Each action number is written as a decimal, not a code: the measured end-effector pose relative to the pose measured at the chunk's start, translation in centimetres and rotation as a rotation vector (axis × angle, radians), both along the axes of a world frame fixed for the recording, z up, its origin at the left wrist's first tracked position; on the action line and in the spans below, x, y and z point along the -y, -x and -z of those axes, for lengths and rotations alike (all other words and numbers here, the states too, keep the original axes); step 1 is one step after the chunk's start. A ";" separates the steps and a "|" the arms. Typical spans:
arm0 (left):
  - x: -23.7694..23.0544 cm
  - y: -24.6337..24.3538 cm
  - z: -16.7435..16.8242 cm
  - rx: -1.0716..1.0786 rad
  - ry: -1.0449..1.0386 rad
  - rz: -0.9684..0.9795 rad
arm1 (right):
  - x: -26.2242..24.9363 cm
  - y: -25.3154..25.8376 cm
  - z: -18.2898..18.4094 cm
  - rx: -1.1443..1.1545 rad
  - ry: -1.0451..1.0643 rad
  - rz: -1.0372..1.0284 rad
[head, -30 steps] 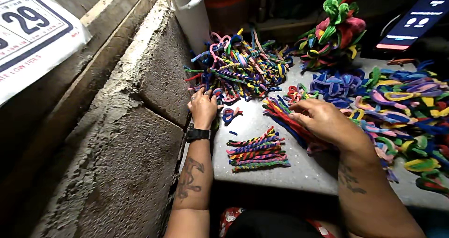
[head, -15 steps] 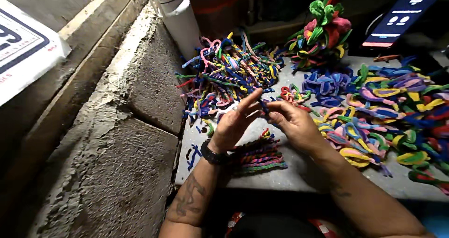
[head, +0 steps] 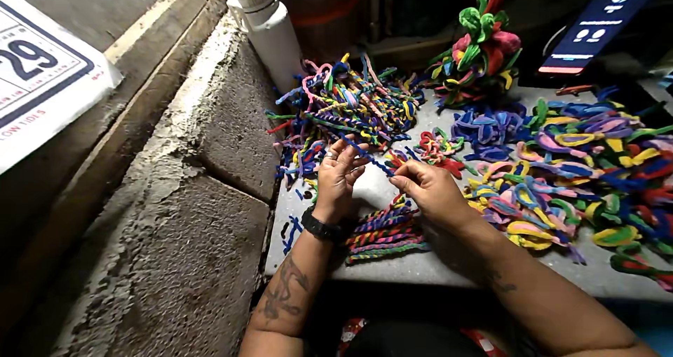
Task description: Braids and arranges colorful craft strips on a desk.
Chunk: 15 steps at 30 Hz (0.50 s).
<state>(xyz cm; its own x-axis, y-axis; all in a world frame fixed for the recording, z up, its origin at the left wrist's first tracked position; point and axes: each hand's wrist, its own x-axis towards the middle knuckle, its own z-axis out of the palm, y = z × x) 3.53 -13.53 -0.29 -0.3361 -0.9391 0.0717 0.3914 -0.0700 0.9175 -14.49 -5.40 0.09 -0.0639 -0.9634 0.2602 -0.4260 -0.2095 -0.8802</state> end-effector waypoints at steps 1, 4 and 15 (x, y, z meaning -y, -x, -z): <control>0.1 -0.2 0.0 0.006 -0.002 -0.007 | 0.0 0.0 0.1 -0.035 0.013 0.003; 0.3 -0.6 0.1 0.047 0.004 -0.016 | 0.2 0.0 0.2 -0.079 0.008 -0.004; 1.0 -1.4 -0.1 -0.057 -0.031 -0.124 | 0.1 0.3 0.3 -0.181 0.026 -0.059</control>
